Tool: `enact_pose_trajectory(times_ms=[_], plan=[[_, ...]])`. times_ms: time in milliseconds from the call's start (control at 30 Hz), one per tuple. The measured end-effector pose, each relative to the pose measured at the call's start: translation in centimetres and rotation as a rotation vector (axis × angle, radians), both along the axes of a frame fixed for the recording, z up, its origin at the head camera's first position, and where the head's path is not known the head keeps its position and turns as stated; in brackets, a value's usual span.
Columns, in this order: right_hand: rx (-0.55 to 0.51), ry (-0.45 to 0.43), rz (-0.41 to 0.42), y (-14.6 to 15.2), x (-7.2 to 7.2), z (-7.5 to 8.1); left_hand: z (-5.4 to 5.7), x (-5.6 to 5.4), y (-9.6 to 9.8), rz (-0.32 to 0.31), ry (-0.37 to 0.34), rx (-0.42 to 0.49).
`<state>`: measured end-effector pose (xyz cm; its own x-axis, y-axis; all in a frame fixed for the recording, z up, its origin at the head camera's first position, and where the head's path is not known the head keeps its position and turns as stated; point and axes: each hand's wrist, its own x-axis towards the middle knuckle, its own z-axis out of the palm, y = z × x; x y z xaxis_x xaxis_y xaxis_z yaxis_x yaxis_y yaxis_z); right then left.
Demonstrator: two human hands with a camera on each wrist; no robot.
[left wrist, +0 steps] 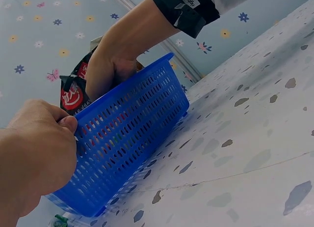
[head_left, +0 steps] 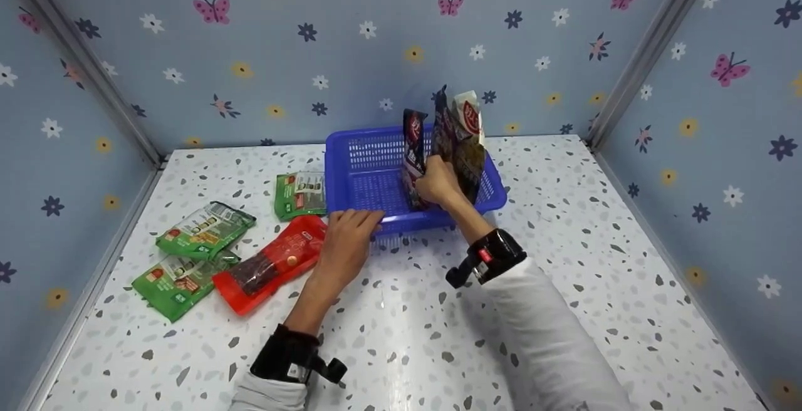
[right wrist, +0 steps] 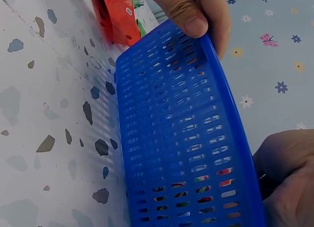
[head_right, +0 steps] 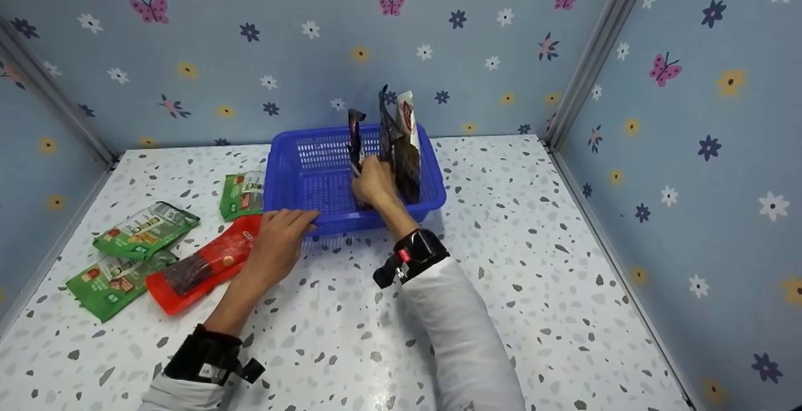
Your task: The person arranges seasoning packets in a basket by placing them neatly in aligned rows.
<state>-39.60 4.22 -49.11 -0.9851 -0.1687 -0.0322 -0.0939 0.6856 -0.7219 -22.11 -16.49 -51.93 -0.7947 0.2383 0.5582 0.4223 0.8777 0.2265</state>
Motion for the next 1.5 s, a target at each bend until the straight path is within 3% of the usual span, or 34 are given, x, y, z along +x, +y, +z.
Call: enact_pose_trajectory(times_ms=[300, 633, 800, 933, 1033, 1500], plan=[[0.042, 0.006, 0.021, 0.2, -0.3, -0.5, -0.3, -0.1, -0.1, -0.007, 0.007, 0.013], [0.156, 0.098, 0.037, 0.4, -1.0, -1.9, -0.5, -0.1, 0.0, -0.009, 0.055, 0.013], [0.179, 0.055, 0.034, 0.5, -1.3, -2.0, -0.5, -0.1, 0.0, -0.008, 0.033, 0.016], [0.186, 0.042, 0.021, 0.3, -0.7, -1.5, -0.5, -0.2, 0.0, -0.009, 0.017, 0.013], [0.194, 0.041, 0.012, 0.2, -0.2, -1.2, -0.4, -0.2, 0.0, -0.008, 0.021, 0.009], [0.236, 0.018, 0.035, 0.0, -0.7, -1.7, -0.4, -0.3, -0.2, -0.009, 0.057, -0.003]])
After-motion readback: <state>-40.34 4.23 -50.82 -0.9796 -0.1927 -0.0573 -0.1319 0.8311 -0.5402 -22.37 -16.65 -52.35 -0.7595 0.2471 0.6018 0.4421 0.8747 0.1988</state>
